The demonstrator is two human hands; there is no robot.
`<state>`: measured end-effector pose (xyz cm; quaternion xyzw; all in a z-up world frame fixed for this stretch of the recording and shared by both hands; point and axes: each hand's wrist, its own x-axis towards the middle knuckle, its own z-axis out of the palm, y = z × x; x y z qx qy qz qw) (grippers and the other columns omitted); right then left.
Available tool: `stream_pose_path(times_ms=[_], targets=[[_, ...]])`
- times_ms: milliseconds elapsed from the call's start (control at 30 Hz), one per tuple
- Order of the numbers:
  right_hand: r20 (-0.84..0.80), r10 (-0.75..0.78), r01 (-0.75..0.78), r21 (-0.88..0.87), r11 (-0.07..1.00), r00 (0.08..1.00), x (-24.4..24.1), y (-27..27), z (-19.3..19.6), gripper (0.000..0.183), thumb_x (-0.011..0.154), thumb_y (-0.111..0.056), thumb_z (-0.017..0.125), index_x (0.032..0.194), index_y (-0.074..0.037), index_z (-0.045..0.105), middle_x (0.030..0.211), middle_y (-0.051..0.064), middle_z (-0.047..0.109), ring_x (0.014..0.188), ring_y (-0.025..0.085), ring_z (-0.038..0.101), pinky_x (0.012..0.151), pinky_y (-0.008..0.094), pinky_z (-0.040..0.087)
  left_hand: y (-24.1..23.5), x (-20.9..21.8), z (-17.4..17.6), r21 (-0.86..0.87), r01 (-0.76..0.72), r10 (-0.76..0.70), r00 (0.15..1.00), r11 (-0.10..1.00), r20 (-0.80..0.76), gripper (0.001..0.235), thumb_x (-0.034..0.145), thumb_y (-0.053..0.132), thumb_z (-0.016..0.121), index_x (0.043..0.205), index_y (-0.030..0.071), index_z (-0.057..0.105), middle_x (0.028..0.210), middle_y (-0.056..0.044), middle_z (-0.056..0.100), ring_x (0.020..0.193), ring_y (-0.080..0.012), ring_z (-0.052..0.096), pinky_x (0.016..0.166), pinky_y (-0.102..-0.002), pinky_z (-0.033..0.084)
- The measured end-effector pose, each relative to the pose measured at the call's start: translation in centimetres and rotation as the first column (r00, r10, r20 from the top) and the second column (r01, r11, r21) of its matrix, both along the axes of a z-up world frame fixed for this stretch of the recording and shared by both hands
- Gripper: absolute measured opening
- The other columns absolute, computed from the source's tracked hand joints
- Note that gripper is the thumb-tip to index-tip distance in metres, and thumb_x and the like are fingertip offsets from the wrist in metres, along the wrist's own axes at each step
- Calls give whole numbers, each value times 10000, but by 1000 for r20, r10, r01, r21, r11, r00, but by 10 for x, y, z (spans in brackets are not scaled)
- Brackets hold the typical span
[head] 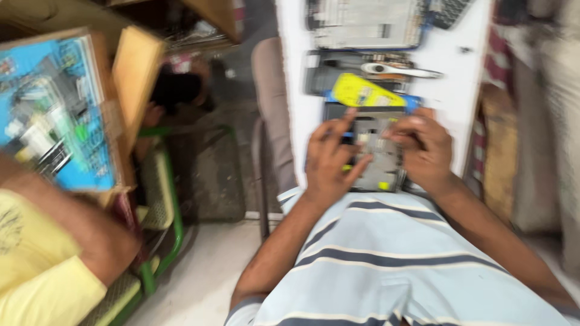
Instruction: The person uses a screwdriver to remove screws from a disassembled mobile phone chassis. They then use a green pen to mark specific points on the metal frame while holding the device steady.
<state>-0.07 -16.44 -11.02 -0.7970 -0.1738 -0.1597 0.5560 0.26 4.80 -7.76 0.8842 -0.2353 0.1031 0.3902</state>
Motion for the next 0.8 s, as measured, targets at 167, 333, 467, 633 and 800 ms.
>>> stream_pose_path(times_ms=[167, 333, 467, 633, 800], targets=[[32, 52, -55, 82, 995, 998, -7, 3, -6, 544, 1131, 139, 569, 1506, -141, 293, 1011, 173, 676, 887, 225, 700, 842, 296, 567, 8, -7, 4, -10, -25, 25, 1000, 1000, 1, 254, 849, 250, 845, 970, 81, 699, 1595, -63, 476, 1374, -285, 509, 1103, -415, 426], [-60, 72, -62, 147, 987, 996, -15, 2, -13, 516, 1169, 105, 571, 1524, -146, 293, 1021, 195, 666, 910, 244, 693, 862, 308, 558, 9, -12, 8, 6, -56, 56, 998, 998, -17, 221, 876, 291, 818, 956, 117, 706, 1592, -6, 485, 1343, -241, 491, 1076, -390, 426], [-92, 36, -14, 228, 974, 995, -19, 2, -8, 490, 1240, 60, 569, 1546, -148, 249, 1027, 172, 642, 902, 214, 669, 911, 317, 578, 9, -12, 8, 12, -65, 65, 998, 998, -14, 208, 896, 310, 801, 956, 129, 718, 1594, 16, 489, 1348, -232, 488, 1069, -379, 428], [-41, 17, -11, 143, 990, 999, -12, 6, -6, 483, 1221, 65, 562, 1521, -130, 238, 1037, 191, 657, 903, 229, 687, 880, 325, 583, 10, -14, 7, 1, -67, 67, 998, 998, -16, 217, 899, 317, 800, 943, 125, 709, 1599, 20, 487, 1354, -234, 485, 1070, -381, 434], [-34, 57, -55, 71, 996, 998, -11, 5, -5, 459, 1198, 88, 529, 1496, -115, 244, 1034, 201, 658, 917, 245, 698, 867, 314, 558, 10, -15, 6, 2, -84, 84, 996, 996, -3, 238, 892, 322, 805, 918, 119, 683, 1597, 28, 489, 1358, -234, 479, 1062, -392, 439]])
